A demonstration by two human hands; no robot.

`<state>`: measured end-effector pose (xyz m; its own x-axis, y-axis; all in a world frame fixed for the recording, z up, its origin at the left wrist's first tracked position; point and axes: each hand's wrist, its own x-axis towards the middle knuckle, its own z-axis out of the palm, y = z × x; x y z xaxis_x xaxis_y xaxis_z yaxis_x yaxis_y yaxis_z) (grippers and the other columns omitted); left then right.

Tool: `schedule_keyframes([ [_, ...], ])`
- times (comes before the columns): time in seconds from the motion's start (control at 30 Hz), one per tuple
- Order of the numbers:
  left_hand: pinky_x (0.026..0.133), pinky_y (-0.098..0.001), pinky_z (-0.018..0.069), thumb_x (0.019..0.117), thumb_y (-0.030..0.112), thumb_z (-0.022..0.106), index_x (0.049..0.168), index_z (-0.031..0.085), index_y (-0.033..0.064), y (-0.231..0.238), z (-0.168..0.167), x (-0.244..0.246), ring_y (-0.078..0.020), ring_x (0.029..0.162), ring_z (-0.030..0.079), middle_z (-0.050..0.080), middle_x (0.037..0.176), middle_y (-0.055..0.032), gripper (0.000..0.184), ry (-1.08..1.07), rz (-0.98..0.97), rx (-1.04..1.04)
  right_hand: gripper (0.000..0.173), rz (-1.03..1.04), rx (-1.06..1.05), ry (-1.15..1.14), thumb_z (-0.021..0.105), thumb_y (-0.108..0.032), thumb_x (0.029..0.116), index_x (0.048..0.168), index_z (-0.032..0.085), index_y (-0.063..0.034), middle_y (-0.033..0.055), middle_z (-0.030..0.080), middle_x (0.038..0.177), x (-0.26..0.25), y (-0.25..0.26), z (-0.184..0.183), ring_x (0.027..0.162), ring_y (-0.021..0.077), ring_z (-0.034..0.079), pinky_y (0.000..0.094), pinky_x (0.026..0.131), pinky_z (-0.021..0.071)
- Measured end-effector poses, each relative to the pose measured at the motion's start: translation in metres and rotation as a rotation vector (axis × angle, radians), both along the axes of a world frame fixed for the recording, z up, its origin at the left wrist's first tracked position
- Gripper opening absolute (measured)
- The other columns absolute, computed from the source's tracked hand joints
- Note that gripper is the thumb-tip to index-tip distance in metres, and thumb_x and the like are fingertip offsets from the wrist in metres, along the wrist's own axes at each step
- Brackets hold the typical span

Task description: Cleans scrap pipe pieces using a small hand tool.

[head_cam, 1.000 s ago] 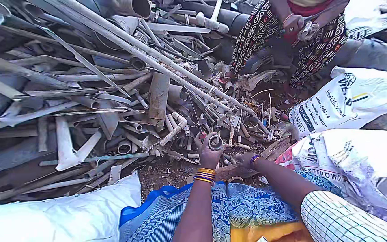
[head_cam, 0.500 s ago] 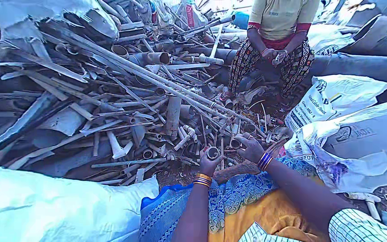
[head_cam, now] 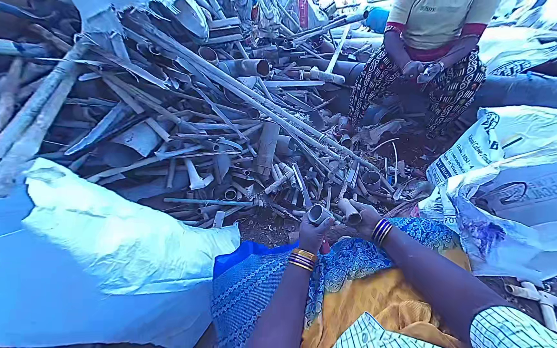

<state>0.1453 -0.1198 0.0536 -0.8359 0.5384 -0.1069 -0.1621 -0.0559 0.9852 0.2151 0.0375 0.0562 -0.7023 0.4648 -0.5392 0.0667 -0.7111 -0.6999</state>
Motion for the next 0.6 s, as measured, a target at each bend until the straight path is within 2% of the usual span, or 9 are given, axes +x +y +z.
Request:
schedule_keyframes([
  [0.07, 0.098, -0.0342, 0.0515, 0.0857, 0.013, 0.082, 0.138, 0.05, -0.0083, 0.001, -0.002, -0.002, -0.0213, 0.111, 0.063, 0.061, 0.127, -0.0231, 0.065, 0.105, -0.028, -0.213, 0.029, 0.088, 0.062, 0.051, 0.037, -0.022, 0.1123, 0.119, 0.056, -0.0021, 0.0087, 0.065, 0.088, 0.007, -0.003, -0.001, 0.07, 0.0149, 0.063, 0.0273, 0.064, 0.0543],
  [0.13, 0.113, -0.0437, 0.041, 0.0838, 0.018, 0.086, 0.144, 0.051, -0.0048, 0.002, -0.004, -0.004, -0.0379, 0.135, 0.049, 0.041, 0.151, -0.0335, 0.073, 0.236, -0.054, -0.395, 0.023, 0.139, 0.167, 0.099, 0.037, -0.014, 0.1103, 0.116, 0.055, -0.0017, 0.0052, 0.064, 0.08, 0.013, -0.003, -0.002, 0.064, 0.0105, 0.062, 0.0231, 0.061, 0.0541],
  [0.2, 0.113, -0.045, 0.0422, 0.0806, 0.02, 0.088, 0.143, 0.058, 0.0064, 0.005, -0.008, -0.005, -0.0447, 0.139, 0.045, 0.028, 0.158, -0.0355, 0.07, 0.385, -0.067, -0.548, 0.022, 0.143, 0.217, 0.163, 0.037, -0.014, 0.1063, 0.114, 0.053, -0.002, 0.0035, 0.064, 0.079, 0.021, -0.002, -0.007, 0.066, 0.01, 0.064, 0.0239, 0.064, 0.0556],
  [0.23, 0.113, -0.0444, 0.0421, 0.0805, 0.022, 0.088, 0.142, 0.06, 0.0115, 0.005, -0.009, -0.004, -0.0445, 0.14, 0.044, 0.028, 0.159, -0.0346, 0.069, 0.447, -0.091, -0.609, 0.022, 0.161, 0.206, 0.212, 0.041, -0.015, 0.1025, 0.116, 0.052, -0.0027, 0.0054, 0.067, 0.088, 0.026, -0.002, -0.011, 0.076, 0.0126, 0.066, 0.0275, 0.071, 0.057],
  [0.3, 0.115, -0.0441, 0.0402, 0.0816, 0.029, 0.087, 0.143, 0.061, 0.0172, 0.008, -0.007, -0.001, -0.0428, 0.143, 0.042, 0.031, 0.159, -0.0316, 0.068, 0.549, -0.172, -0.683, 0.053, 0.279, 0.122, 0.299, 0.066, -0.028, 0.0844, 0.129, 0.048, -0.0046, 0.0092, 0.067, 0.112, 0.036, 0.003, -0.019, 0.097, 0.0188, 0.067, 0.0362, 0.084, 0.058],
  [0.37, 0.115, -0.0444, 0.0407, 0.0854, 0.033, 0.083, 0.148, 0.056, 0.0207, 0.015, -0.001, 0.006, -0.0403, 0.146, 0.04, 0.029, 0.162, -0.0273, 0.069, 0.593, -0.301, -0.751, 0.077, 0.37, 0.126, 0.318, 0.089, -0.042, 0.0612, 0.121, 0.054, -0.0094, 0.0033, 0.072, 0.099, 0.039, 0.003, -0.026, 0.088, 0.0152, 0.072, 0.0358, 0.079, 0.0613],
  [0.4, 0.115, -0.0444, 0.041, 0.0871, 0.03, 0.081, 0.151, 0.052, 0.0215, 0.019, -0.001, 0.01, -0.0393, 0.147, 0.038, 0.027, 0.164, -0.0259, 0.071, 0.595, -0.367, -0.775, 0.079, 0.413, 0.133, 0.343, 0.094, -0.045, 0.0576, 0.118, 0.057, -0.0106, 0.0014, 0.073, 0.097, 0.04, 0.003, -0.03, 0.088, 0.0136, 0.072, 0.0348, 0.08, 0.0612],
  [0.5, 0.115, -0.0487, 0.0404, 0.0885, 0.018, 0.077, 0.158, 0.04, 0.016, 0.025, -0.005, 0.012, -0.0409, 0.146, 0.038, 0.023, 0.164, -0.0265, 0.079, 0.486, -0.486, -0.725, 0.07, 0.398, 0.245, 0.352, 0.094, -0.039, 0.0614, 0.115, 0.06, -0.0096, -0.0003, 0.073, 0.095, 0.039, 0.003, -0.036, 0.086, 0.0102, 0.071, 0.0314, 0.079, 0.0606],
  [0.6, 0.118, -0.046, 0.0363, 0.0877, 0.007, 0.072, 0.161, 0.031, 0.0082, 0.02, -0.009, 0.005, -0.0407, 0.147, 0.036, 0.021, 0.164, -0.0307, 0.084, 0.352, -0.511, -0.544, 0.076, 0.303, 0.705, 0.2, 0.087, -0.033, 0.0662, 0.126, 0.058, 0.0045, 0.0047, 0.067, 0.114, 0.036, -0.002, -0.03, 0.097, 0.0038, 0.065, 0.0231, 0.087, 0.0558],
])
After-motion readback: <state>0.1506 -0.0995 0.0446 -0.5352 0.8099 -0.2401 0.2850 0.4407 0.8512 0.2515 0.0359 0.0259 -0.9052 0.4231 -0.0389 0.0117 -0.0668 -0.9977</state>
